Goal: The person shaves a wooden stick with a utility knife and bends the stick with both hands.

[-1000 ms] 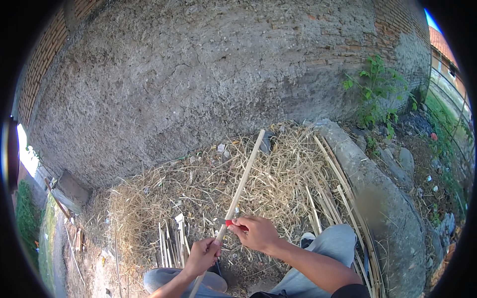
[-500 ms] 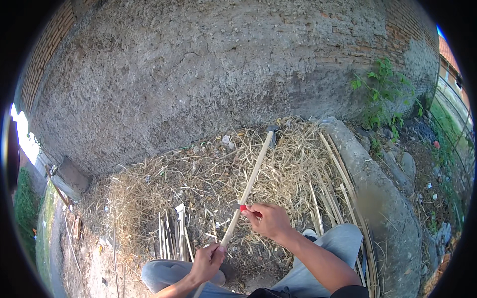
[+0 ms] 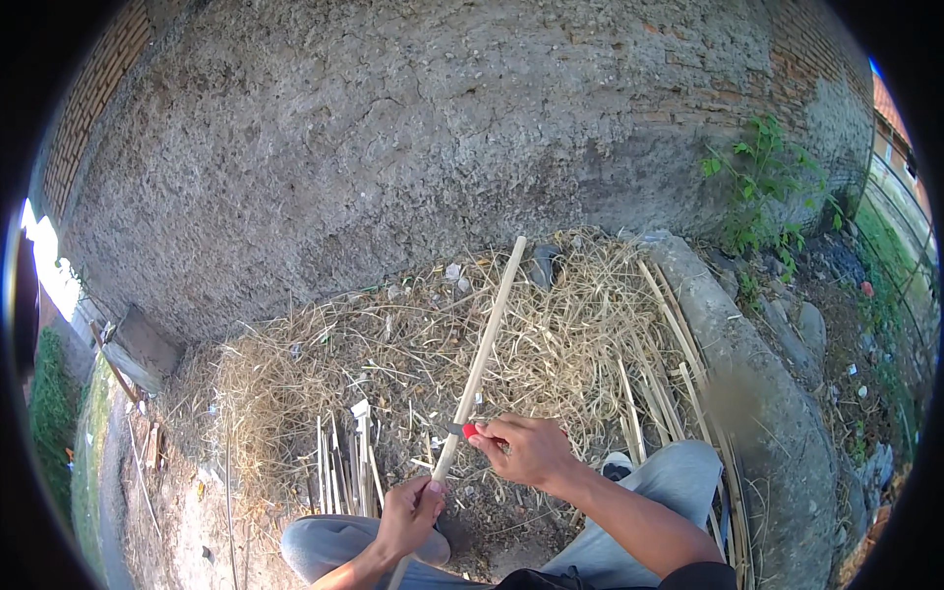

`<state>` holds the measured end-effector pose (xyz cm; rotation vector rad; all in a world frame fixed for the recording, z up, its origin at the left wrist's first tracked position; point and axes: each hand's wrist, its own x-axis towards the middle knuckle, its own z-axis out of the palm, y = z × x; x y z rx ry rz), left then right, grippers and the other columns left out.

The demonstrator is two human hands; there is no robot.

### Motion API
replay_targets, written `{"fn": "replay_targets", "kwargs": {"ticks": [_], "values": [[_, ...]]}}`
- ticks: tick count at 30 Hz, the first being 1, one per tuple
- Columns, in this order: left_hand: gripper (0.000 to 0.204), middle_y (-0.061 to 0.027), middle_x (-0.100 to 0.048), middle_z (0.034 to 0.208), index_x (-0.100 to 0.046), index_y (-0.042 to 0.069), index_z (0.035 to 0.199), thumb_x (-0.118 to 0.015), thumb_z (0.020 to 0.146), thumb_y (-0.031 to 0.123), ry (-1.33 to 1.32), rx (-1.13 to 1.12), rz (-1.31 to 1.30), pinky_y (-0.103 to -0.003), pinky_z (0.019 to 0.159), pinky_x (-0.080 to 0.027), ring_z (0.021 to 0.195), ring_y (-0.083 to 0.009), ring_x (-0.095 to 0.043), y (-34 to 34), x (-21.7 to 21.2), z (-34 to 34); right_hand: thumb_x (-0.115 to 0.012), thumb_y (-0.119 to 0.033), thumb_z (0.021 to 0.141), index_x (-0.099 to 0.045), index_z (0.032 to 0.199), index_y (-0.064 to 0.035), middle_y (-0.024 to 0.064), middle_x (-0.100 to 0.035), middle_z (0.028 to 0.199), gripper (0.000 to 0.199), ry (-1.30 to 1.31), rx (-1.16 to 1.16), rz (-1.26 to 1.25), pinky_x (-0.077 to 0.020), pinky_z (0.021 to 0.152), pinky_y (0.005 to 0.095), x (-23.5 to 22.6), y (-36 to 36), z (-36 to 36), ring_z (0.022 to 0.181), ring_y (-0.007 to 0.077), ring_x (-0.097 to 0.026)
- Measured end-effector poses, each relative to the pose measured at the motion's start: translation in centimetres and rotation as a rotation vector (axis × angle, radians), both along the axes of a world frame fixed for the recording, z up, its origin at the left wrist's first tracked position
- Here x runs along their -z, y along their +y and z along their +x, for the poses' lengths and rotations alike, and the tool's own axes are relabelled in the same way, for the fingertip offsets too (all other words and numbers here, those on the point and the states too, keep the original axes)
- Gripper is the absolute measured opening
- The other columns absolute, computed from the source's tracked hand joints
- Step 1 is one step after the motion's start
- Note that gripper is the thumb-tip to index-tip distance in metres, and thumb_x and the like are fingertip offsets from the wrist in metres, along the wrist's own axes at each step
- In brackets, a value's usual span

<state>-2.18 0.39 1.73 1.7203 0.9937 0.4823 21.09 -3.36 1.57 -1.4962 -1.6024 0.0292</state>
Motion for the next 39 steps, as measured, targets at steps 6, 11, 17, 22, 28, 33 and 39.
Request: {"fn": "replay_targets", "kwargs": {"ticks": [6,11,17,22,28,33,39], "values": [[0.029,-0.004,-0.053,0.058,-0.061,-0.002,0.083,-0.051,0.102,0.018,0.058,0.006,0.117,-0.029,0.049,-0.039,0.051,-0.0092,-0.048,0.0,-0.8,0.4,-0.072,-0.032,0.087,-0.07,0.08,-0.0113,0.0002,-0.068,0.073,0.022,-0.065,0.042,0.064,-0.0452,0.039,0.033,0.7,0.6,0.2,0.049,0.0192,-0.062],[0.026,-0.0045,-0.053,0.057,-0.061,-0.003,0.087,-0.052,0.101,0.017,0.037,0.017,0.054,-0.029,0.048,-0.039,0.049,-0.0091,-0.048,-0.6,-0.1,-0.1,-0.072,-0.031,0.088,-0.07,0.08,-0.011,0.0007,-0.068,0.073,0.022,-0.04,0.09,0.021,-0.0461,0.04,0.033,0.5,1.3,1.4,0.049,0.0192,-0.062],[0.022,-0.0051,-0.054,0.058,-0.063,-0.002,0.091,-0.053,0.1,0.016,0.043,0.013,0.095,-0.029,0.049,-0.04,0.052,-0.0079,-0.049,-1.1,-0.7,0.1,-0.073,-0.029,0.087,-0.072,0.082,-0.0103,0.0035,-0.069,0.074,0.02,0.01,0.154,0.037,-0.0509,0.047,0.0332,0.0,1.5,2.7,0.055,0.02,-0.065],[0.024,-0.0024,-0.055,0.062,-0.063,-0.004,0.097,-0.052,0.102,0.017,0.087,0.083,0.087,-0.025,0.05,-0.039,0.055,-0.0055,-0.048,-2.9,-0.6,-1.3,-0.072,-0.029,0.087,-0.072,0.085,-0.0096,0.0062,-0.07,0.074,0.019,0.047,0.298,-0.047,-0.0516,0.052,0.0347,0.3,2.0,6.3,0.058,0.022,-0.066],[0.025,-0.0018,-0.053,0.062,-0.059,0.002,0.08,-0.051,0.1,0.015,-0.031,0.09,0.076,-0.027,0.049,-0.039,0.056,-0.0072,-0.048,-4.4,-2.7,-1.8,-0.07,-0.029,0.089,-0.069,0.082,-0.009,0.0089,-0.069,0.072,0.021,0.087,0.322,-0.102,-0.051,0.055,0.0358,0.0,1.6,8.9,0.06,0.0238,-0.066],[0.025,0.0025,-0.049,0.065,-0.063,0.0,0.086,-0.053,0.101,0.016,0.095,0.064,0.127,-0.026,0.051,-0.039,0.059,-0.0054,-0.043,-6.8,0.3,-5.8,-0.071,-0.031,0.088,-0.069,0.082,-0.0096,0.0077,-0.07,0.073,0.023,0.105,0.457,-0.154,-0.0518,0.056,0.0365,0.5,1.7,10.1,0.061,0.0225,-0.067],[0.026,0.0054,-0.048,0.065,-0.065,0.001,0.088,-0.054,0.102,0.02,0.145,-0.022,-0.027,-0.024,0.049,-0.033,0.058,-0.0046,-0.041,-9.0,-0.9,-8.8,-0.069,-0.034,0.089,-0.069,0.081,-0.0095,0.0065,-0.07,0.073,0.026,0.144,0.453,-0.256,-0.0505,0.053,0.0374,0.6,1.4,10.9,0.057,0.0238,-0.064]]}}
